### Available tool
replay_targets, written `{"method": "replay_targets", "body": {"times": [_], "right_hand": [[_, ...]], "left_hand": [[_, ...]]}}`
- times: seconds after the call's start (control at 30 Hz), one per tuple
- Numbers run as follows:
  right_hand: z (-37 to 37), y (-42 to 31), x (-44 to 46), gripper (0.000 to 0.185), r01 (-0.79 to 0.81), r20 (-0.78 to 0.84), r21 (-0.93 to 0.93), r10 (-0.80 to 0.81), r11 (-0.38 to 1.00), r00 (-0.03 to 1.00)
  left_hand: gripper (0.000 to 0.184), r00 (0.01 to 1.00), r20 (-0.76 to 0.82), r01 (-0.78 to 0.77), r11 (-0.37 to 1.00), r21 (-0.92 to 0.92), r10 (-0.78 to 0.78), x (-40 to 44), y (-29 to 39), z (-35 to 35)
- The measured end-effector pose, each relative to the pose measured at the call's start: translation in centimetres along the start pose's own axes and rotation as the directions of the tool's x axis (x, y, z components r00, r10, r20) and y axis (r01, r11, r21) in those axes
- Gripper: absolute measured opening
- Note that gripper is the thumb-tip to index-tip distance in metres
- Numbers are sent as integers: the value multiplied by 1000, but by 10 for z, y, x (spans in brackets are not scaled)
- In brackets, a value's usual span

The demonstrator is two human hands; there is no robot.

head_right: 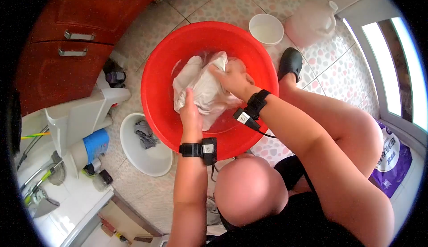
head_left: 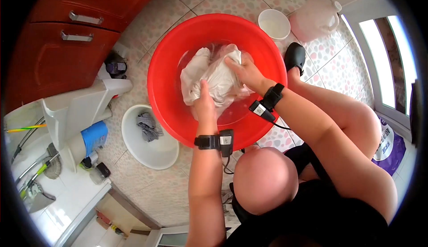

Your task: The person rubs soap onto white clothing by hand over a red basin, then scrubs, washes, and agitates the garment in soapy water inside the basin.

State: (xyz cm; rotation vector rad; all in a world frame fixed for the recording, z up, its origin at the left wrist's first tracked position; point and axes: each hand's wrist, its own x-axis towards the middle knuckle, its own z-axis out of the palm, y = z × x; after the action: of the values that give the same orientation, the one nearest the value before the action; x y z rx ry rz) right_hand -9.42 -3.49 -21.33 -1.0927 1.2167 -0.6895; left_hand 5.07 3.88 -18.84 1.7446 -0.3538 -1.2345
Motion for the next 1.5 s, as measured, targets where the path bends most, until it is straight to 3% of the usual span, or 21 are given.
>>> {"method": "replay_targets", "body": {"times": [0.07, 0.2, 0.27, 0.4, 0.47, 0.5, 0.57, 0.7, 0.77, 0.8, 0.87, 0.93, 1.0, 1.03, 1.07, 1.13, 1.27, 1.33, 1.37, 1.47, 1.5], "right_hand": [[5, 1, -7, 37, -24, -73, 225, 42, 974, 996], [-3, -10, -17, 39, -71, -46, 132, 77, 989, 996], [-4, -4, -18, 43, -60, -53, 41, 62, 997, 997], [4, -11, -20, 45, 36, -34, 91, -33, 995, 999], [7, 5, -8, 48, 0, -108, -105, -12, 994, 994], [7, -1, -11, 48, 1, -103, -114, -13, 993, 995], [11, -22, -29, 52, -59, -26, -326, 53, 944, 998], [31, -1, -42, 56, 119, 53, -382, -107, 916, 993], [16, -27, -16, 56, -6, 7, -454, 10, 891, 1000], [11, -40, -13, 56, -133, -54, -517, 122, 846, 991], [21, -44, -15, 55, -156, -114, -474, 115, 867, 987], [41, -16, -23, 54, 198, -35, -400, -231, 895, 972], [49, -18, -24, 54, 369, -24, -439, -421, 819, 907], [41, -43, -17, 51, 221, -7, -487, -257, 845, 966], [29, -68, -9, 48, 73, 0, -540, -86, 839, 996], [22, -63, -7, 44, -89, -16, -599, 99, 796, 995], [49, -22, -27, 42, 340, -60, -481, -417, 808, 907], [34, -51, -18, 47, 124, 55, -626, -115, 770, 992], [27, -66, -4, 50, 83, 6, -652, -104, 754, 995], [32, -55, 2, 49, 59, -80, -657, -148, 752, 986], [39, -48, -6, 48, 230, -36, -576, -305, 784, 952]], "left_hand": [[47, 984, 132, 130, 986, -102, -116, 0, 0, -6], [63, 994, 110, -19, 996, 82, 10, 10, -15, -10], [45, 912, 406, 211, 911, -354, -54, 6, -8, -5], [42, 875, 467, 315, 885, -343, -130, 21, -18, -2], [41, 985, 172, 7, 998, 64, -18, 33, -34, -3], [41, 985, 169, 10, 998, 54, -19, 27, -25, 1], [67, 992, -110, 107, 879, 464, -62, 2, 13, 15], [56, 968, -101, 249, 863, 441, -228, -12, 23, 42], [63, 843, -531, -27, 993, 113, 83, -21, -5, 94], [63, 844, -531, -9, 993, 116, 70, -17, -10, 82], [71, 965, -67, 256, 864, 433, -253, 6, -4, 45], [67, 963, -51, 264, 890, 372, -265, 6, 26, 37], [64, 930, 320, 315, 835, -451, -179, 12, 25, 28], [57, 947, 6, 315, 930, -190, -320, 2, 31, 36], [47, 996, -34, 72, 980, -187, -80, 6, 9, 43], [49, 994, -66, 83, 996, -35, -85, 4, 3, 48], [60, 973, 11, 229, 970, -83, -228, 10, 29, 37], [47, 934, 21, 344, 884, -317, -356, -9, 42, 47], [44, 986, -10, 163, 964, -209, -169, -11, 23, 52], [45, 987, 67, 156, 978, -138, -148, -8, 17, 48], [50, 969, 1, 245, 968, -47, -246, -5, 32, 45]]}}
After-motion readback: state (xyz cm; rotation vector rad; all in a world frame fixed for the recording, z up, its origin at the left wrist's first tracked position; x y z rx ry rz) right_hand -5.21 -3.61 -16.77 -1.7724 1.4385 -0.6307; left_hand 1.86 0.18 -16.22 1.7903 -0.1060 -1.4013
